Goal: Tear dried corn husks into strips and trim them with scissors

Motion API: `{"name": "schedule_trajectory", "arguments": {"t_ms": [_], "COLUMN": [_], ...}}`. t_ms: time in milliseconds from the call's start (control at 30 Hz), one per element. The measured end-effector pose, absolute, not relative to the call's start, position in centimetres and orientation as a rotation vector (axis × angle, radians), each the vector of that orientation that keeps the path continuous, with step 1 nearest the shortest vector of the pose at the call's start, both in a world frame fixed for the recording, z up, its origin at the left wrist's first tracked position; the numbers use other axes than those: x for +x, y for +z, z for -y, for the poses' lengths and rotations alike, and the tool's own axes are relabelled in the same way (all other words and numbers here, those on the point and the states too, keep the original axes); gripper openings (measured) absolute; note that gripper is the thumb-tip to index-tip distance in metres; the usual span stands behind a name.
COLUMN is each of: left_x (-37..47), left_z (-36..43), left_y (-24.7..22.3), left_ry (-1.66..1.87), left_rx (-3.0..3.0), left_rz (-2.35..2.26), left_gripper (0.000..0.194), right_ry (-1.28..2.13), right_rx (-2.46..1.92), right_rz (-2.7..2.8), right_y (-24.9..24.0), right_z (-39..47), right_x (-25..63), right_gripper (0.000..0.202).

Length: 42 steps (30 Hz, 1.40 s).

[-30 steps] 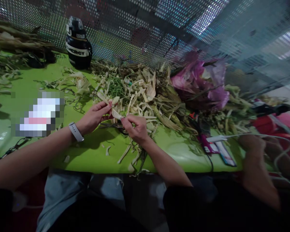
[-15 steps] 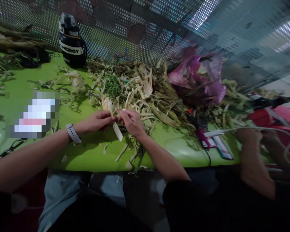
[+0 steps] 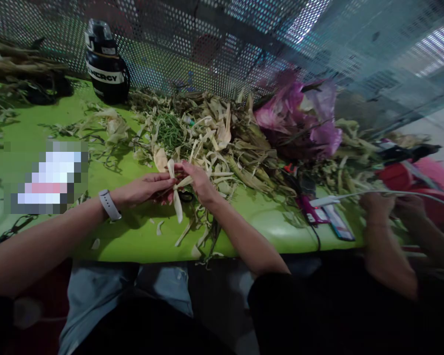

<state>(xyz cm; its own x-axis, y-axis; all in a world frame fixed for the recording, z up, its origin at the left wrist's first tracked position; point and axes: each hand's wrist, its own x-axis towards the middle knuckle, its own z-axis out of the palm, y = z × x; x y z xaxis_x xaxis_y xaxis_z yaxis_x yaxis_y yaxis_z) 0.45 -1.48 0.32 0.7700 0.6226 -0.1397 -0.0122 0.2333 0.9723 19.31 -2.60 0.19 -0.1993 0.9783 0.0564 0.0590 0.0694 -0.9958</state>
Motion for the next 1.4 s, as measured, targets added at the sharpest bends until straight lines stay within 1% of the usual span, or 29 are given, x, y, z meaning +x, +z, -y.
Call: {"name": "schedule_trajectory", "arguments": {"t_ms": [67,133,333,467,600,767,867,933,1267,1400], "left_x": [0.6,0.6,0.6,0.6,0.8,0.7,0.6,0.5,0.2,0.5], "left_z": [1.5,1.5,1.7,1.8,2.0,1.9,1.5,1.4,1.1,1.3], "left_y": [0.1,0.0,0.5,0.3,0.0,0.5,0.5,0.4,1.0,0.9], "left_ry": [0.481,0.487,0.43,0.381,0.374,0.56,0.64,0.627,0.43,0.499], "left_rx": [1.308,1.344,1.367,1.345,1.321,1.217,1.202,1.216,1.453,1.371], "left_rz": [-0.576,-0.571,-0.572,-0.566,-0.562,-0.619,-0.676,-0.688,-0.703,-0.688], "left_gripper": [0.03,0.03,0.033,0.034,0.034,0.032,0.034,0.033,0.038,0.032], "right_ry": [1.35,1.331,1.258,1.133,1.113,1.195,1.045,0.954,0.817,0.885], "right_rx": [-1.082,-1.047,-0.958,-0.984,-0.988,-1.017,-1.063,-1.08,-1.131,-1.134], "right_rz": [1.398,1.379,1.369,1.455,1.524,1.461,1.513,1.549,1.554,1.537], "right_y": [0.1,0.1,0.0,-0.6,-0.4,0.6,0.6,0.4,0.7,0.5], "right_z": [2.6,2.8,3.1,3.1,3.3,3.2,2.9,2.8,3.6,3.1], "right_x": [19.0,18.6,18.1,17.9,17.9,18.8,19.4,19.5,18.5,18.6], "right_gripper": [0.043,0.038,0.035,0.037,0.038,0.042,0.04,0.039,0.041,0.043]}}
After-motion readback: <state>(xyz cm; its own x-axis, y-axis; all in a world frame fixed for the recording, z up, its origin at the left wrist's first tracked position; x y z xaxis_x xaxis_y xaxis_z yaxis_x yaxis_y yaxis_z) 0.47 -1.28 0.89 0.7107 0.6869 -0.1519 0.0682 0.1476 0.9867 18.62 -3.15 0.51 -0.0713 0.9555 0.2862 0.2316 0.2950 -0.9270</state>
